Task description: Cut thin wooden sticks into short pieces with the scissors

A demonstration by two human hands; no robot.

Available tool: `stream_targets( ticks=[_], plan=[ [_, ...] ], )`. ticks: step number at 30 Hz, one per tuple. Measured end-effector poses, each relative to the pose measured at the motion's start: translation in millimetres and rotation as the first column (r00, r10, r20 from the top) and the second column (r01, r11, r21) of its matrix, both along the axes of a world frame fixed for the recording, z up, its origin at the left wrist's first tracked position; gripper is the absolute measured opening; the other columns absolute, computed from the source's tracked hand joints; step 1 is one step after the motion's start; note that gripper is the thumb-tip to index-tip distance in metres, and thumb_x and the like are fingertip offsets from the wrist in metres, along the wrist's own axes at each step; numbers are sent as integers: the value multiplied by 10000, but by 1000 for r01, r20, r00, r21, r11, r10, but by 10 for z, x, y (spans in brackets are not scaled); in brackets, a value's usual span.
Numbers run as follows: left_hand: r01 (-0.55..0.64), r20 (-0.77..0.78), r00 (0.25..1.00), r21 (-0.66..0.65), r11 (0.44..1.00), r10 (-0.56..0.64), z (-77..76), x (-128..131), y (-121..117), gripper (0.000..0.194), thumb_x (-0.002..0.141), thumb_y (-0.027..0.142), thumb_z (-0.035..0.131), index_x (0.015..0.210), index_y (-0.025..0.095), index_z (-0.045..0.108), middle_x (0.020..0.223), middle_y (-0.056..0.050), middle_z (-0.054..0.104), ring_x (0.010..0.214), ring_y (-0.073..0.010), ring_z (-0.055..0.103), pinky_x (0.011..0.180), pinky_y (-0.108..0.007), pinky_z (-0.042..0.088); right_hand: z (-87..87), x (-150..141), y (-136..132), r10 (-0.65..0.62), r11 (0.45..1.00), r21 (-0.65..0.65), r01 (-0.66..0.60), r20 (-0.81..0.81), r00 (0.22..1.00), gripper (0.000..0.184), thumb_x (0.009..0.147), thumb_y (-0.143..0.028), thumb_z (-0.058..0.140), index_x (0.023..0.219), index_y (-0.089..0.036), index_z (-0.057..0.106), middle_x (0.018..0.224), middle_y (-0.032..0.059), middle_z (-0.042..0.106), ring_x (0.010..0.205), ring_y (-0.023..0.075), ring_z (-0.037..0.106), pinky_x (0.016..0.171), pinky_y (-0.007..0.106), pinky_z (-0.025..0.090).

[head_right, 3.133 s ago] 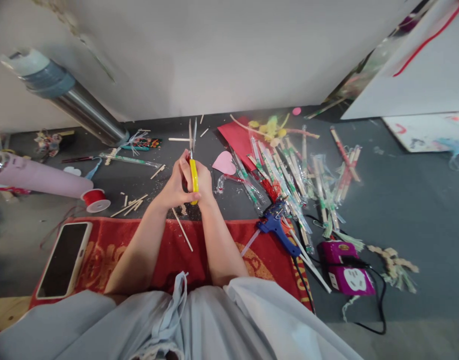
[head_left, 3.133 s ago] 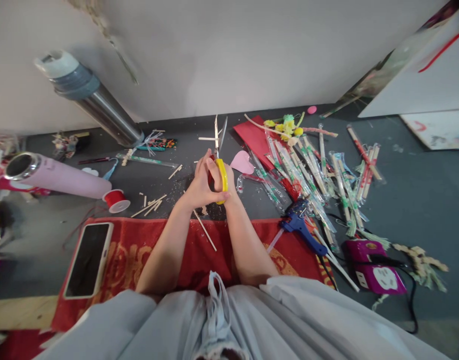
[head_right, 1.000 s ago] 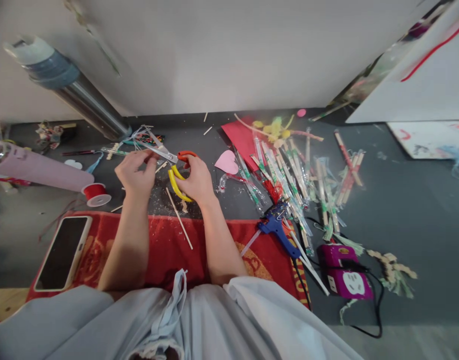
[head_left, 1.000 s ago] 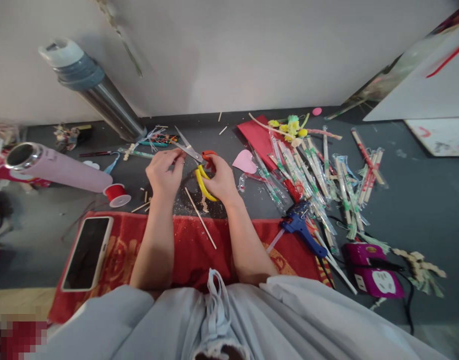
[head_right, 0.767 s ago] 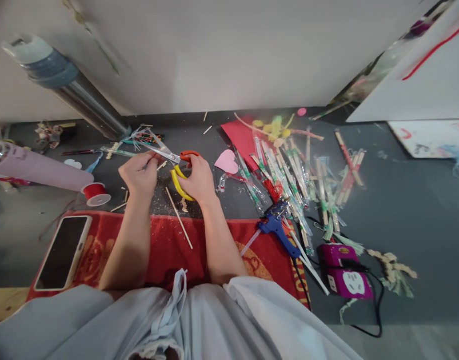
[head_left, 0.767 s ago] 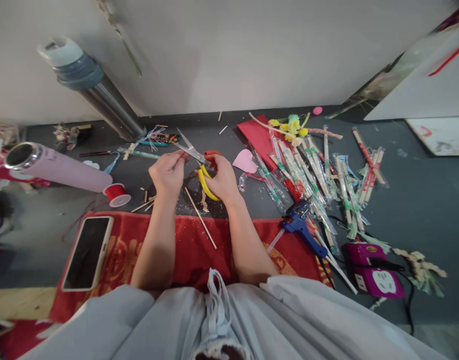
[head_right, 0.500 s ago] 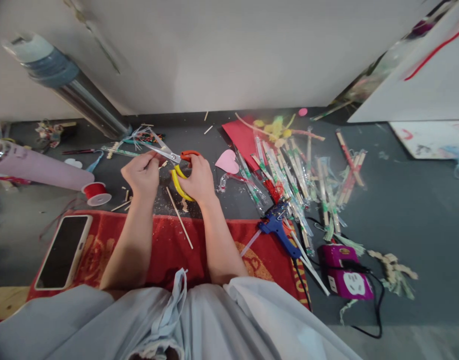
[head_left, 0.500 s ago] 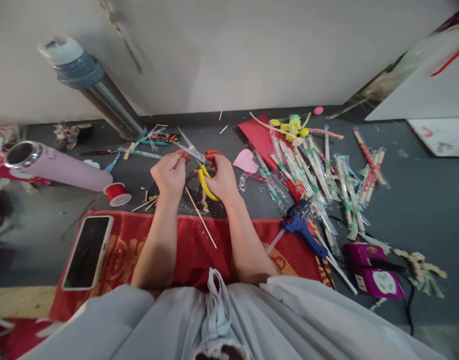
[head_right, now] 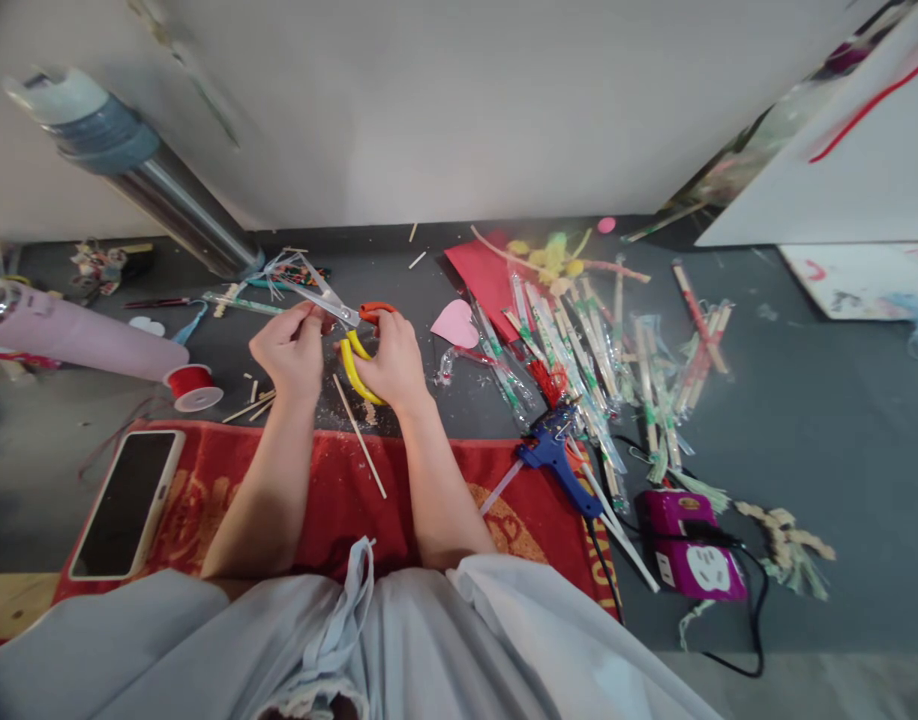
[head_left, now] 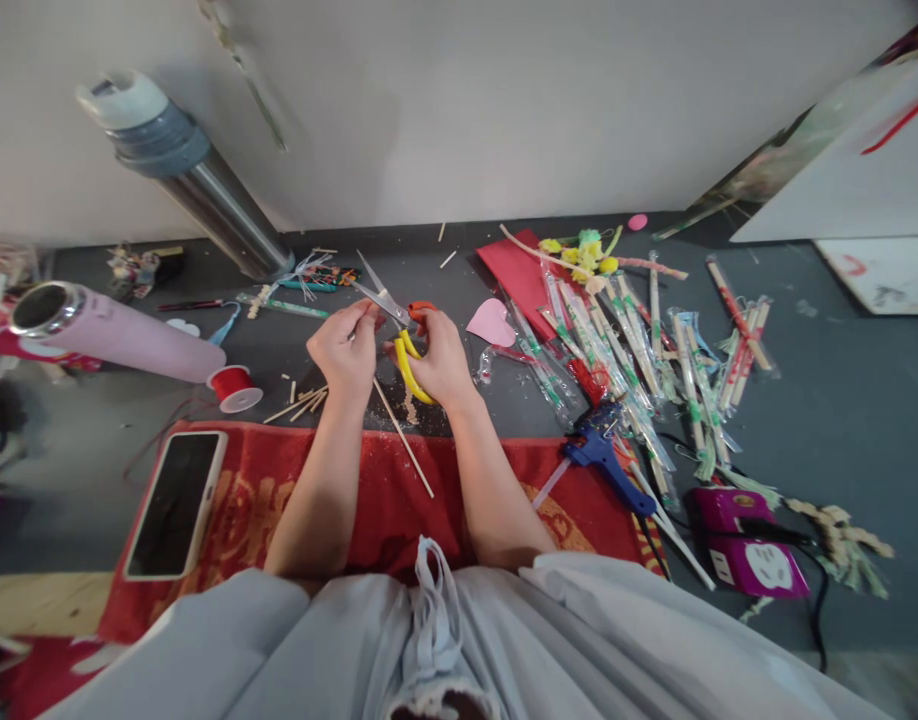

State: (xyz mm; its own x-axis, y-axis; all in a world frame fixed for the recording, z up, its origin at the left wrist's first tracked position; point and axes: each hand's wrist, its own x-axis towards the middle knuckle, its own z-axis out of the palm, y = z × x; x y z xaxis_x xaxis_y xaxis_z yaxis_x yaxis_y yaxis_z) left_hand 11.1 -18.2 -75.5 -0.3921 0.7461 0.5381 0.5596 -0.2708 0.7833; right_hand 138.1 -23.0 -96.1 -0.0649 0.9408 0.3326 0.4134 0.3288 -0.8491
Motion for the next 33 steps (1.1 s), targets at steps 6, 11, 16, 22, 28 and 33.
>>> stream_targets(
  ticks=[6,11,16,22,28,33],
  plan=[
    [8,106,994,-22,1000,-6,25,65,-14,203,809,345,634,773,175,740,697,-3,712,614,-120,657,624,-235,542,-5,-16,-7,-8,1000,18,8,7,1000,522,791,-616,605,1064,-175,543,987,94,594,880,220,521,891,409,448],
    [51,165,985,-45,998,-43,31,154,-44,304,831,453,621,755,178,727,626,8,683,560,-108,623,539,-209,505,-27,-55,1,-12,1000,20,12,16,1000,524,807,-609,579,1068,-157,533,939,88,577,867,222,519,868,407,456],
    [81,126,989,-64,995,-73,29,106,-36,345,849,486,596,761,175,718,653,2,691,527,-98,611,490,-194,476,-29,-37,13,-11,1000,17,11,44,999,521,796,-601,597,1065,-159,531,950,89,577,876,222,523,871,416,455],
    [138,-67,988,-2,990,-138,10,-59,14,254,874,359,577,763,179,718,653,-2,690,614,-119,644,635,-231,505,0,-8,3,0,1000,-7,1,55,998,536,796,-609,599,1069,-151,544,983,97,594,894,216,543,885,404,459],
    [179,-209,962,-12,984,-177,52,-127,33,246,898,317,549,774,186,716,641,-4,660,615,-120,616,624,-237,476,15,6,-10,21,999,-34,-20,27,999,516,794,-620,608,1031,-164,557,984,87,603,910,211,555,900,409,468],
    [188,-319,928,-45,981,-192,91,-173,32,250,916,297,522,797,191,715,627,6,620,623,-113,596,634,-238,456,21,16,-15,23,998,-64,-20,48,999,545,786,-647,604,1020,-156,567,903,67,581,849,196,545,850,391,478]
  ],
)
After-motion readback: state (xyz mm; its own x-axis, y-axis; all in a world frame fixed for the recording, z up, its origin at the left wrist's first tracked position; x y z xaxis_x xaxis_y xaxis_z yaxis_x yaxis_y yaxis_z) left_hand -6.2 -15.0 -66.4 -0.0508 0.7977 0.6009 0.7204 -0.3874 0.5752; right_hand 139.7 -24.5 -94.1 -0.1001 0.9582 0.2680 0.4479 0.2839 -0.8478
